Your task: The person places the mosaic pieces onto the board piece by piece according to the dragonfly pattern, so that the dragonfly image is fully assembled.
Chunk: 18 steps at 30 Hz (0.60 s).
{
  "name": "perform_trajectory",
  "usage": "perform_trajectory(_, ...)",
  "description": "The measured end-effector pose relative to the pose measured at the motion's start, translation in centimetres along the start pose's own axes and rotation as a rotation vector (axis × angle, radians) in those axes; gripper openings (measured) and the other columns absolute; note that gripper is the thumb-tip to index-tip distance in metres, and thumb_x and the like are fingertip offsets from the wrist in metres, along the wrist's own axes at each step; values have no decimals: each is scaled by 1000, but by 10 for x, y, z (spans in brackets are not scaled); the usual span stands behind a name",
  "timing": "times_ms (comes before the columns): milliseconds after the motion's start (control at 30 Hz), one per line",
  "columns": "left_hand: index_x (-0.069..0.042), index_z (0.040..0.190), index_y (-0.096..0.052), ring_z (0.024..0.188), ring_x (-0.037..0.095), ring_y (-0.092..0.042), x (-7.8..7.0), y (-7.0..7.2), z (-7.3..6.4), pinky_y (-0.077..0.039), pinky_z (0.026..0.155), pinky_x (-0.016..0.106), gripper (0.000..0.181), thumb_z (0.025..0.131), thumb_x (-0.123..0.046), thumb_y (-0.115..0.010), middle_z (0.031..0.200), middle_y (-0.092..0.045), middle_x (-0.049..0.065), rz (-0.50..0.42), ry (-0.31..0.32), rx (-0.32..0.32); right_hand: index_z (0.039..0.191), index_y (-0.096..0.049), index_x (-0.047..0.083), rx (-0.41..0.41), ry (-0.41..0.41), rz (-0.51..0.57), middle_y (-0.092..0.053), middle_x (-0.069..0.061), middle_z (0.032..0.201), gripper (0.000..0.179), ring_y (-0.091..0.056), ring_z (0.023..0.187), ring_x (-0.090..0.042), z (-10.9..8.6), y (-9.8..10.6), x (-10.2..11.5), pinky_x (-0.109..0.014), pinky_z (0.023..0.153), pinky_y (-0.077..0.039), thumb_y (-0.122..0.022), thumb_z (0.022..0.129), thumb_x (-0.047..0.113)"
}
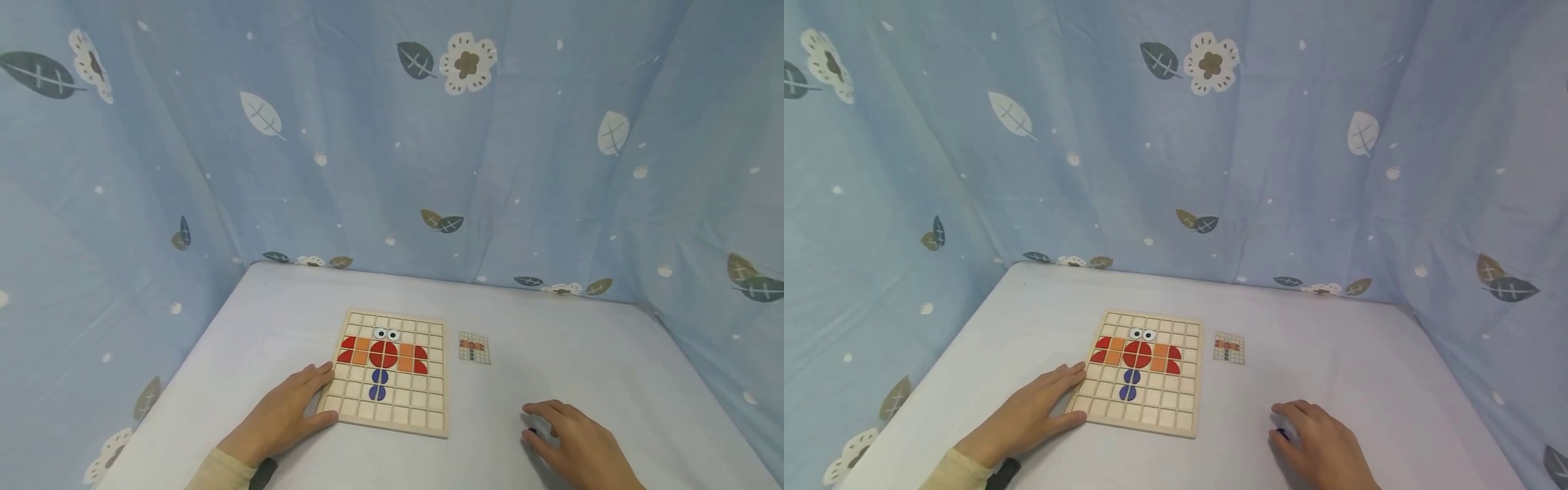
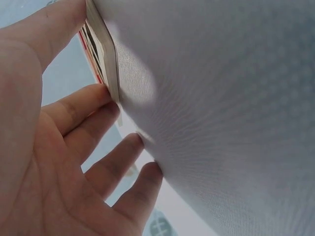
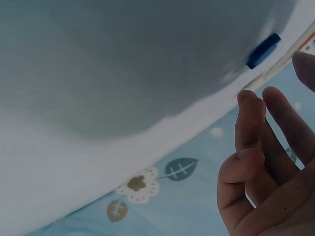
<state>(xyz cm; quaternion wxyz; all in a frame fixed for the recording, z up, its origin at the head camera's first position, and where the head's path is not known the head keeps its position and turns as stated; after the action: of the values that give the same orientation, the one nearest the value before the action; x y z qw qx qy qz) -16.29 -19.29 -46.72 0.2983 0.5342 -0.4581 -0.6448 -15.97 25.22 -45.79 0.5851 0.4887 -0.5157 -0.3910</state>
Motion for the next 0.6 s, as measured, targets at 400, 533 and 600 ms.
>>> perform_trajectory(400, -11, 145, -56, 143, 33, -42, 2, 0, 0, -38, 115, 54, 75, 89, -57, -71, 155, -47, 0, -9, -10, -9, 97, -75, 29, 99, -43, 18, -67, 9, 100, 31, -65, 85, -12, -2, -8, -8, -40, 72, -61, -90, 72, 42)
perform_trajectory(533, -11, 146, -55, 143, 33, -41, 1, 0, 0, -38, 115, 54, 75, 89, -57, -71, 156, -47, 0, -8, -6, 0, 99, -75, 26, 158, -64, -5, -67, 8, 98, 34, -67, 86, -16, -1, -12, -8, -45, 76, -61, -90, 72, 42)
perform_trajectory(600, -11, 146, -55, 143, 33, -41, 1, 0, 0, -37, 115, 54, 75, 89, -56, -72, 156, -47, 0, -9, 0, 3, 99, -76, 24, 172, -66, -14, -66, 8, 97, 34, -67, 85, -17, 0, -12, -7, -46, 77, -61, -90, 73, 40)
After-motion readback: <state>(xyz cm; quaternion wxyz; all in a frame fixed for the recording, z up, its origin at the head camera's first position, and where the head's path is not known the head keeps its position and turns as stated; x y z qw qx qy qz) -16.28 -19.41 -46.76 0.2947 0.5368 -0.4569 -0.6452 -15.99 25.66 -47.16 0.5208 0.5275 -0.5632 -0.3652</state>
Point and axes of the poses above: each hand's wrist, its own z-axis towards the middle knuckle, its own y-axis out of the back of the hand, x = y × z, the point moved 4 cm from there along z, towards the middle knuckle
